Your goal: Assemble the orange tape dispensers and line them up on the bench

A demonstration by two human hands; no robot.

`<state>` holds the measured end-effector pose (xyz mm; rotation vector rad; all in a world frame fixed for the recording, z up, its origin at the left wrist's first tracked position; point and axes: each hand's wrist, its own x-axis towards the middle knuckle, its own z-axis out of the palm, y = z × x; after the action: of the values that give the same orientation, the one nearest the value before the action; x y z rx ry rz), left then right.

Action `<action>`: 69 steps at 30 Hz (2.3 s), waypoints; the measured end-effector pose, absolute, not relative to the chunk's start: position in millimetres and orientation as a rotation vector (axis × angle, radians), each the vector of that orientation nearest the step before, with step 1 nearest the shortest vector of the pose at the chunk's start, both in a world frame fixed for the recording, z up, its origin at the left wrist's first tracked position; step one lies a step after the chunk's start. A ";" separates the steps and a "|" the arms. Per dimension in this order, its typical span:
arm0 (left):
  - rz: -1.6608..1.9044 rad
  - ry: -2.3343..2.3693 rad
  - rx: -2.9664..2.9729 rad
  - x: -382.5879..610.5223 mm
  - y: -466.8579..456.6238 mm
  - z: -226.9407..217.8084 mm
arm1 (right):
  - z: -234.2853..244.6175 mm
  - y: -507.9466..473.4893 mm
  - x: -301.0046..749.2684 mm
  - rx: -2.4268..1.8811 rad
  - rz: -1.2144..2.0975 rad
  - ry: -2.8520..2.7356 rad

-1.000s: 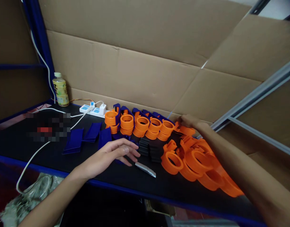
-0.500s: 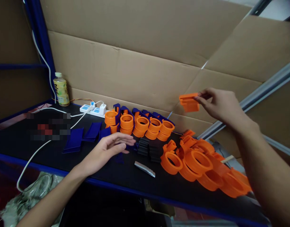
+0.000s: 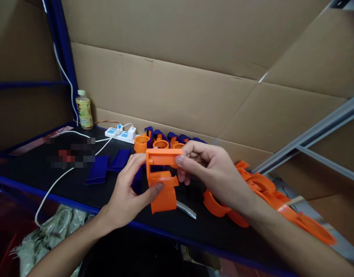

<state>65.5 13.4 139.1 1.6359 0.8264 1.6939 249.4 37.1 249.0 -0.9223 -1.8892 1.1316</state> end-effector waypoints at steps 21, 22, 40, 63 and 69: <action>1.380 0.699 1.155 61.0 35.9 142.2 | 97.3 20.2 313.4 -1.548 -0.414 -2.849; 1.379 0.695 1.165 61.6 35.7 142.7 | 95.5 18.8 313.5 -1.541 -0.431 -2.836; 1.305 0.654 1.170 60.6 38.2 142.0 | 104.1 30.2 326.3 -1.669 0.065 -2.520; 1.210 0.651 1.171 61.7 42.1 135.3 | 137.1 38.2 330.8 -1.460 0.481 -2.282; 1.115 0.620 1.197 71.4 43.1 129.9 | 181.3 33.0 319.2 -1.194 0.329 -2.040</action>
<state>71.4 43.1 129.9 1.1971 0.6202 1.1152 319.2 33.0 181.3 -1.1938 -2.0400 0.3291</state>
